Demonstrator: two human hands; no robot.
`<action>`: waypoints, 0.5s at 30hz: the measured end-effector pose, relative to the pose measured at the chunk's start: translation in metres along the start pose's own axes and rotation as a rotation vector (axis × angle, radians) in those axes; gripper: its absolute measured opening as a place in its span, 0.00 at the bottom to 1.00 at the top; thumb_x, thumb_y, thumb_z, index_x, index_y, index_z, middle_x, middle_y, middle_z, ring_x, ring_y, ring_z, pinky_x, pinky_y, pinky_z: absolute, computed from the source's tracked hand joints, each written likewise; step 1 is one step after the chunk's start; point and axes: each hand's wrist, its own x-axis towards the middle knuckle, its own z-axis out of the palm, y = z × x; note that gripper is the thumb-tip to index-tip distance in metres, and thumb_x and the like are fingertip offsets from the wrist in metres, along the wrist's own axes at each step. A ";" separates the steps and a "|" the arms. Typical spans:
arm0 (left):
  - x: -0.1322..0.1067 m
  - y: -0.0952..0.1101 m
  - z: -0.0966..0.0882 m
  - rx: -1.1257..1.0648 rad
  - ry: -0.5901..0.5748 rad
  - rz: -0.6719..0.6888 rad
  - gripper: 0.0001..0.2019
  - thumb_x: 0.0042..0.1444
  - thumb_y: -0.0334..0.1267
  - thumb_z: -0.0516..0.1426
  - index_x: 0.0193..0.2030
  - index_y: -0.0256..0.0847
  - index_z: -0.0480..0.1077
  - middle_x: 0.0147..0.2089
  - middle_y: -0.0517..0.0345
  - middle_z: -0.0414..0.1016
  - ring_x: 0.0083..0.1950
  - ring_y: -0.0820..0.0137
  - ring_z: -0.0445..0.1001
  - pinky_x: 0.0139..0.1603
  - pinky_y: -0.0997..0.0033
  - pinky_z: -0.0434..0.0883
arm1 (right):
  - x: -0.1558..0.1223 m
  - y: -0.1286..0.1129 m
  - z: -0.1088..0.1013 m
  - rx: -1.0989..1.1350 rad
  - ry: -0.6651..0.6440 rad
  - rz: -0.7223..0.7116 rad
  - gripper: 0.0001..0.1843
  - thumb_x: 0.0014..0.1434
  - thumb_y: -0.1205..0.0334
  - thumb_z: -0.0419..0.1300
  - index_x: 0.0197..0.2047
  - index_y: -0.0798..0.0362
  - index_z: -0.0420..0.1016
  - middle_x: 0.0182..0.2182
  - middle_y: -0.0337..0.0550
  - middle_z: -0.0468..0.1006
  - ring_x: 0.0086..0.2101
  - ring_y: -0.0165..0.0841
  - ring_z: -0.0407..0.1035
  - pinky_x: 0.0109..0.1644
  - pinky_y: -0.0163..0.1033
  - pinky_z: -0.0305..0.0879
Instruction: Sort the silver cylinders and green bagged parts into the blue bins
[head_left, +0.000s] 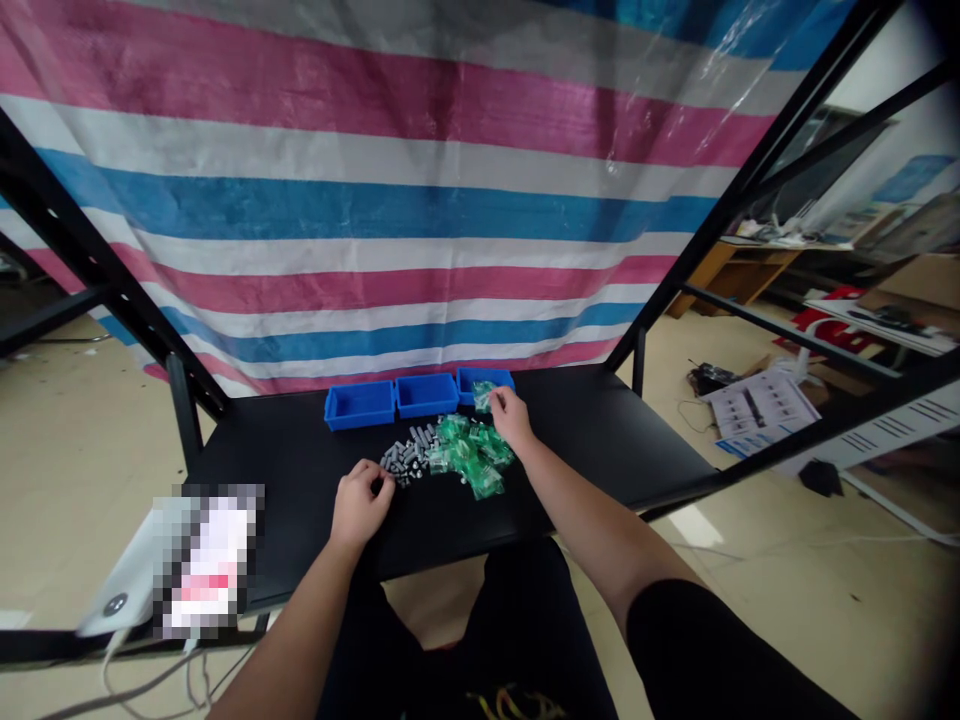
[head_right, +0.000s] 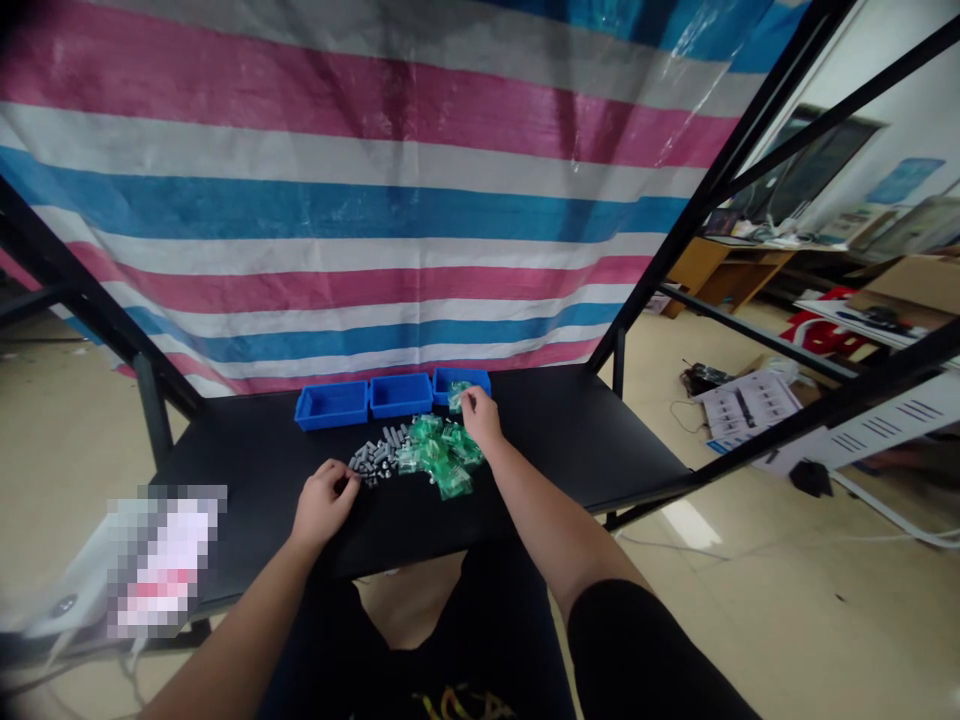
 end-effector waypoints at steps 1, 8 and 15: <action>0.000 0.000 0.000 -0.002 -0.004 -0.004 0.12 0.61 0.44 0.55 0.30 0.42 0.73 0.35 0.58 0.74 0.30 0.71 0.71 0.36 0.69 0.66 | 0.007 -0.002 0.002 0.165 0.033 0.105 0.11 0.64 0.51 0.57 0.37 0.50 0.71 0.26 0.38 0.73 0.27 0.33 0.71 0.34 0.37 0.72; 0.000 0.000 0.000 -0.005 0.006 -0.014 0.12 0.61 0.44 0.55 0.31 0.43 0.74 0.36 0.58 0.74 0.29 0.71 0.70 0.35 0.69 0.65 | 0.033 -0.006 0.003 0.460 0.074 0.535 0.14 0.57 0.61 0.67 0.40 0.49 0.65 0.23 0.31 0.68 0.26 0.31 0.72 0.36 0.40 0.76; 0.000 -0.002 0.000 -0.011 0.000 -0.015 0.12 0.62 0.43 0.55 0.31 0.42 0.73 0.36 0.58 0.74 0.31 0.71 0.71 0.36 0.69 0.65 | 0.021 0.006 -0.015 -0.570 -0.177 0.006 0.17 0.57 0.67 0.63 0.51 0.50 0.76 0.39 0.46 0.78 0.43 0.39 0.74 0.51 0.41 0.69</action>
